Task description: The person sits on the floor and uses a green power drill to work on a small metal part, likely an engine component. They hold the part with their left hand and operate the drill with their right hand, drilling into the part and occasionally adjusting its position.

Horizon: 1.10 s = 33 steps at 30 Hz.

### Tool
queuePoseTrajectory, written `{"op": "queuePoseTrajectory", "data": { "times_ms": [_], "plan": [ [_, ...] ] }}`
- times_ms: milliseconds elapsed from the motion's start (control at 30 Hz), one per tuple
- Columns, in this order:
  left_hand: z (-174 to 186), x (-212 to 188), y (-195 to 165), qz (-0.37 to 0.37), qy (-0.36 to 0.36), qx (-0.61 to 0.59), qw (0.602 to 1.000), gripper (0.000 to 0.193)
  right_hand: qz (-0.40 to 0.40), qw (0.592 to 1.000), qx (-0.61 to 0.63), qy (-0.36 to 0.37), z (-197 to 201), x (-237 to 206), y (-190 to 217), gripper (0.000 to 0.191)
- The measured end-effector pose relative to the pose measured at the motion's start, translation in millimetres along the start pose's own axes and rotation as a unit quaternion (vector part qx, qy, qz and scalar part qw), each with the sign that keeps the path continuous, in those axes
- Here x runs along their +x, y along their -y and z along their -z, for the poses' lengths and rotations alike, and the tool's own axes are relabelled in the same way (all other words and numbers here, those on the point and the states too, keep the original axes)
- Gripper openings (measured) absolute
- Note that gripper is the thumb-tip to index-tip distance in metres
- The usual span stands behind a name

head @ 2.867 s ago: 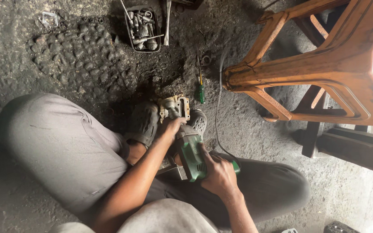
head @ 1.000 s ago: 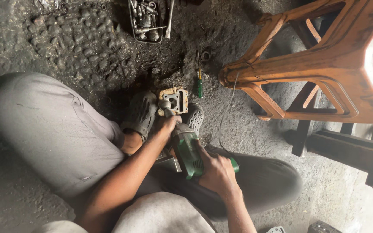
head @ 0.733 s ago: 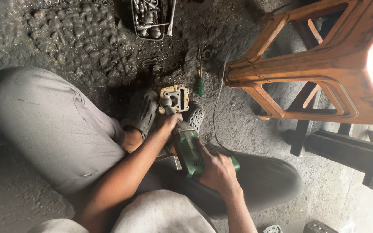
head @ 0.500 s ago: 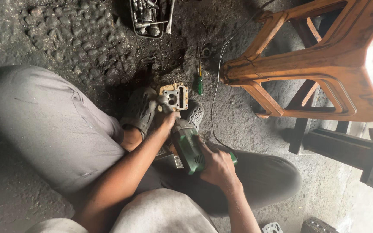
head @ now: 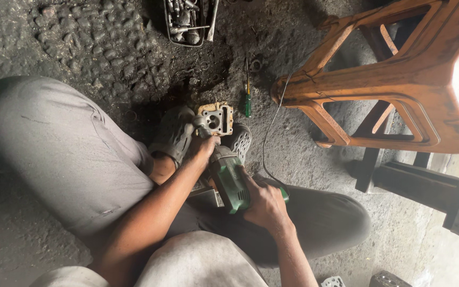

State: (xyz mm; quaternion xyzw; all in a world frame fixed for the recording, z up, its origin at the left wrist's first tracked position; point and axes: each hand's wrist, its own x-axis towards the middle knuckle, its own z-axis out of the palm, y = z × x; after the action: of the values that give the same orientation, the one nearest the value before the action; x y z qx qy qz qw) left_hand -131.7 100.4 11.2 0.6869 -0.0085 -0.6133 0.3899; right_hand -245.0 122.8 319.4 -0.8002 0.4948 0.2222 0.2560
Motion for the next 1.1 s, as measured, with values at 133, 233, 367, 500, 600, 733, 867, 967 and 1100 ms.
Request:
{"op": "queuePoseTrajectory", "data": {
  "times_ms": [133,233,367,500,600,733,867,967,1100],
  "plan": [
    [-0.9,0.6,-1.3,0.028,0.038,-0.012,0.999,0.049,-0.018,1.0,-0.015,0.017,0.3,-1.0,-0.6,0.108],
    [-3.2,-3.2,-3.3,0.063,0.052,0.041,0.996,0.047,-0.014,1.0,-0.009,-0.005,-1.4,-4.9,-0.3,0.108],
    [-15.1,-9.8,-1.5,0.002,0.112,0.028,0.993,0.046,-0.011,0.999,-0.015,-0.027,-1.8,-11.4,-5.1,0.109],
    [-13.1,-15.9,0.4,0.018,0.016,0.06,0.998,0.047,-0.002,0.999,-0.003,-0.036,-3.6,-11.1,-9.4,0.114],
    [-3.8,-11.5,-4.6,0.028,-0.027,0.083,0.996,0.046,0.036,0.997,0.017,-0.066,-7.5,-4.4,-7.3,0.112],
    [1.8,2.1,-6.7,0.004,0.02,0.021,1.0,0.043,0.013,0.999,0.033,-0.032,-6.7,0.7,-5.5,0.107],
    [0.4,2.3,10.2,0.04,0.027,0.008,0.999,0.04,0.01,1.0,0.029,-0.009,0.1,-3.6,-8.9,0.105],
    [-4.7,-0.8,22.1,0.085,0.078,-0.01,0.993,0.039,-0.014,1.0,0.005,0.016,1.4,-9.8,-8.3,0.105],
    [-20.4,-1.0,18.3,0.124,0.153,0.035,0.98,0.039,0.02,0.998,0.011,-0.066,1.4,-18.3,-4.3,0.103]
  ]
}}
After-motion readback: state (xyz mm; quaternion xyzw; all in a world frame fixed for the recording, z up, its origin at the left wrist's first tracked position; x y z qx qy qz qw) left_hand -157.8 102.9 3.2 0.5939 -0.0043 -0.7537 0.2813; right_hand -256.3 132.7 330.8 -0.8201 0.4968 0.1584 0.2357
